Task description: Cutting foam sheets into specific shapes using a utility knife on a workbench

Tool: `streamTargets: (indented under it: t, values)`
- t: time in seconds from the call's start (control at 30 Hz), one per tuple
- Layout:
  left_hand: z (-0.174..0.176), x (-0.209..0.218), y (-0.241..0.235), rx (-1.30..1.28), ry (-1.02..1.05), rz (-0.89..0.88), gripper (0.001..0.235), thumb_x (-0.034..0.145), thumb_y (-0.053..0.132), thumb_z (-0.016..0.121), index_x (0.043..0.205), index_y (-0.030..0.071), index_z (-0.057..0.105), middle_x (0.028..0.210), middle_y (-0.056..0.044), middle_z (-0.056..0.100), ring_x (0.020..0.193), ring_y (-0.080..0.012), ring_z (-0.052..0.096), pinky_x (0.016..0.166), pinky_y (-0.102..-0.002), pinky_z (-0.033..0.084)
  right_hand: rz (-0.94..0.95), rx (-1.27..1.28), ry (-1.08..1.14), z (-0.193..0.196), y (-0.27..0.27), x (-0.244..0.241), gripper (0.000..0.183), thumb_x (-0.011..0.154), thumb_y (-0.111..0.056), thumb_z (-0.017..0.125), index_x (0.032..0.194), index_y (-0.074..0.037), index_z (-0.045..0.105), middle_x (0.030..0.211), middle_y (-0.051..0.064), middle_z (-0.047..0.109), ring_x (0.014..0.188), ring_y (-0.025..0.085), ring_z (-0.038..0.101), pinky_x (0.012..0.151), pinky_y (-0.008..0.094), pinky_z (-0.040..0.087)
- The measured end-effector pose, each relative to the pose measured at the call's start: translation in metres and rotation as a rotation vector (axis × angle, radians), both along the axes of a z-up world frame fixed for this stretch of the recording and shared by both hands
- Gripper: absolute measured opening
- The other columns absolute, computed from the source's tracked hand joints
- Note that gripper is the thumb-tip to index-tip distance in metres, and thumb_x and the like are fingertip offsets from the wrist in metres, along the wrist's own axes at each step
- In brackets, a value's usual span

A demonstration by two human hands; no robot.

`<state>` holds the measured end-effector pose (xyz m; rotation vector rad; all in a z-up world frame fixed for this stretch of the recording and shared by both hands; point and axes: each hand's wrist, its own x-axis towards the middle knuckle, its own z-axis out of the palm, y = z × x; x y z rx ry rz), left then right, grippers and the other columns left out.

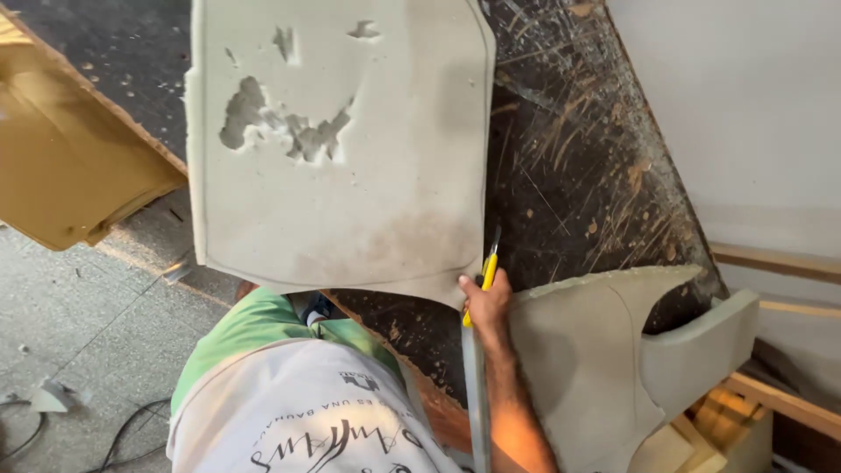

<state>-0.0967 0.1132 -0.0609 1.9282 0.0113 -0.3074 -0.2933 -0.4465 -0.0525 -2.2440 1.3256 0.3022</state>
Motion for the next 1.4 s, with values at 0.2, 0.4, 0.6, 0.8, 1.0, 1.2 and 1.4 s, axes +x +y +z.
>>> streamTargets:
  t: [0.2,0.4,0.6,0.8,1.0,1.2,1.4]
  values:
    - [0.014,0.008,-0.068,0.755,0.822,-0.129,0.024,0.105,0.028,0.068,0.114,0.01,0.081,0.085,-0.017,0.084,0.062,-0.0297,0.077,0.047,-0.034,0.053,-0.269,0.255,0.003,0.0,0.08,-0.02,0.052,0.09,-0.027,0.076,0.131,-0.008,0.051,0.094,0.007,0.067,0.063,0.016,0.064,0.048,0.032,0.054]
    - [0.026,0.067,-0.136,0.443,-0.039,0.061,0.051,0.099,0.036,0.072,0.138,0.006,0.055,0.099,-0.018,0.076,0.095,-0.0403,0.07,0.084,-0.052,0.054,-0.383,0.437,-0.399,-0.019,0.154,0.012,0.044,0.08,-0.019,0.085,0.105,-0.009,0.05,0.076,0.008,0.063,0.051,0.017,0.064,0.039,0.034,0.053]
    - [0.078,0.073,-0.166,0.595,0.042,-0.288,0.084,0.078,0.011,0.083,0.154,0.018,0.048,0.16,-0.019,0.038,0.144,-0.0371,0.037,0.114,-0.055,0.039,-0.458,0.765,-0.448,0.031,0.173,0.041,0.027,0.092,-0.015,0.075,0.103,-0.006,0.052,0.075,0.014,0.061,0.053,0.022,0.06,0.045,0.041,0.056]
    - [0.025,0.063,-0.157,0.808,-0.362,-0.614,0.14,0.061,0.093,0.063,0.164,0.01,0.015,0.17,-0.019,0.011,0.158,-0.0362,0.004,0.124,-0.055,-0.002,0.624,0.641,-0.321,0.079,0.177,0.108,0.072,0.101,-0.013,0.052,0.165,-0.017,0.018,0.071,0.004,0.064,0.051,0.012,0.054,0.039,0.028,0.049]
    - [0.026,0.082,-0.181,0.993,-0.466,-0.686,0.15,0.054,0.102,0.06,0.163,0.012,0.011,0.17,-0.017,0.007,0.157,-0.033,0.003,0.124,-0.053,-0.007,1.299,0.13,-0.309,0.029,0.192,0.182,0.065,0.107,-0.024,0.058,0.163,-0.033,0.028,0.077,0.005,0.051,0.057,0.019,0.049,0.05,0.036,0.052]
    - [0.009,0.077,-0.19,1.012,-0.307,-0.796,0.154,0.046,0.101,0.074,0.164,0.021,0.014,0.172,-0.015,0.009,0.157,-0.0322,0.008,0.126,-0.055,0.0,1.31,0.191,-0.291,0.034,0.204,0.191,0.058,0.098,-0.02,0.054,0.155,-0.025,0.041,0.084,0.015,0.063,0.073,0.035,0.064,0.065,0.049,0.055]
    - [-0.002,0.07,-0.201,1.126,-0.258,-0.726,0.171,0.032,0.099,0.082,0.164,0.023,0.004,0.173,-0.011,-0.004,0.158,-0.0287,-0.002,0.121,-0.066,-0.005,1.31,0.152,-0.112,0.044,0.217,0.199,0.044,0.099,-0.037,0.055,0.139,-0.018,0.055,0.086,0.02,0.069,0.075,0.041,0.066,0.064,0.054,0.053]
